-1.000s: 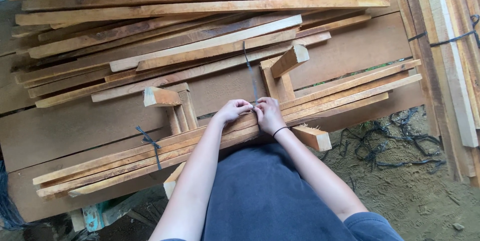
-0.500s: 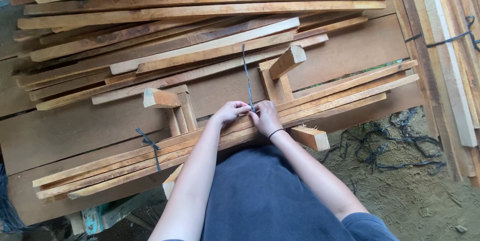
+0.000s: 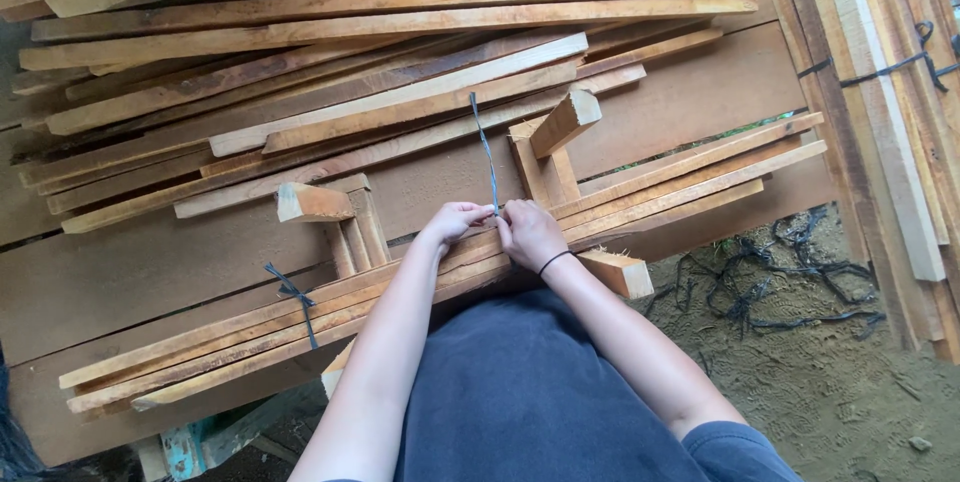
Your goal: The recorder organizes thin wooden slats into groups and ties them together using plastic strips.
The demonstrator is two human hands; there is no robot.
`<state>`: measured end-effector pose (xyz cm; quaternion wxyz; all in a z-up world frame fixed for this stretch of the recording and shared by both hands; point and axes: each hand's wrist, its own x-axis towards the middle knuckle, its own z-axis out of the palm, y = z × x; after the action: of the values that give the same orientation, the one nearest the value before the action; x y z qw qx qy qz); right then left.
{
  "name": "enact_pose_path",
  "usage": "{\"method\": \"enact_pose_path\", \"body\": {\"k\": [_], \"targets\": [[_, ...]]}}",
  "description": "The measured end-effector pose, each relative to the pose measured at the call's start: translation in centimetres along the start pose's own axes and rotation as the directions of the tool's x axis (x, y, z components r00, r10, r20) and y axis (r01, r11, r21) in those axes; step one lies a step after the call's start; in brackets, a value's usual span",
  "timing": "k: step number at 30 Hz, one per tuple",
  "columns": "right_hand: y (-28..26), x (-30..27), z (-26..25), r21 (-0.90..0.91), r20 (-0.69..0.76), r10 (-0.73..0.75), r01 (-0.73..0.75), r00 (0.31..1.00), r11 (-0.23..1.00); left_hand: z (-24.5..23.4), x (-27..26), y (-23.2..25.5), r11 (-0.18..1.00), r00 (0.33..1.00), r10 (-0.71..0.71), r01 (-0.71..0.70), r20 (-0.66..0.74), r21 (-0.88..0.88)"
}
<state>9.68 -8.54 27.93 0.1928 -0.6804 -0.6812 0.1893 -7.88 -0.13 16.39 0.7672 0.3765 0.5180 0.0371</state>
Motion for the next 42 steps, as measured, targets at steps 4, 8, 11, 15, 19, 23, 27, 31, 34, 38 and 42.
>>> {"method": "enact_pose_path", "body": {"k": [4, 8, 11, 15, 19, 23, 27, 31, 34, 38, 42], "targets": [[-1.0, -1.7, -1.4, -0.149, 0.066, -0.1, 0.109, 0.993, 0.983, -0.1, 5.7, -4.1, 0.99, 0.984, 0.023, 0.001, -0.175, 0.139], [-0.6, -4.4, -2.7, -0.24, 0.095, -0.148, 0.167, 0.984, 0.956, 0.3, 9.3, -5.8, 0.922, 0.924, 0.033, 0.118, -0.38, 0.368], [-1.1, -4.7, -2.2, -0.147, 0.067, -0.115, 0.124, 0.991, 0.981, 0.7, 7.7, -5.1, 0.973, 0.936, 0.014, 0.068, -0.352, 0.219], [0.1, -5.5, -1.0, -0.001, -0.027, 0.002, -0.002, 1.0, 1.0, 0.3, 4.9, -3.1, 0.997, 0.952, -0.045, 0.063, -0.303, 0.047], [1.5, -5.6, 1.5, 0.367, 0.034, 0.32, -0.31, 0.947, 0.877, 0.2, 4.4, -2.3, 0.999, 0.973, -0.043, 0.04, -0.228, -0.016], [1.8, -5.1, 3.1, 0.808, 0.343, 0.466, -0.509, 0.816, 0.296, 0.9, 0.6, 0.3, 0.983, 0.977, 0.038, -0.074, -0.208, -0.169], [3.4, -6.4, 4.8, 0.86, 0.416, 0.492, -0.506, 0.765, 0.059, 0.2, 3.5, -2.1, 0.993, 0.956, 0.085, -0.106, -0.279, -0.059], [4.5, -7.4, 5.7, 0.811, 0.377, 0.474, -0.531, 0.795, 0.245, 0.8, 7.1, -2.8, 0.89, 0.888, 0.1, 0.122, -0.448, 0.439], [4.7, -7.4, 5.7, 0.763, 0.374, 0.471, -0.554, 0.799, 0.334, 0.9, 6.3, -2.0, 0.854, 0.869, 0.124, 0.153, -0.479, 0.498], [3.5, -7.3, 4.3, 0.707, 0.368, 0.496, -0.583, 0.786, 0.4, 0.4, 2.8, 0.0, 0.856, 0.881, 0.057, 0.199, -0.47, 0.478], [1.2, -5.7, 0.6, 0.476, 0.149, 0.522, -0.524, 0.84, 0.706, -4.3, 0.3, 0.5, 0.906, 0.918, 0.026, 0.145, -0.395, 0.398]]}}
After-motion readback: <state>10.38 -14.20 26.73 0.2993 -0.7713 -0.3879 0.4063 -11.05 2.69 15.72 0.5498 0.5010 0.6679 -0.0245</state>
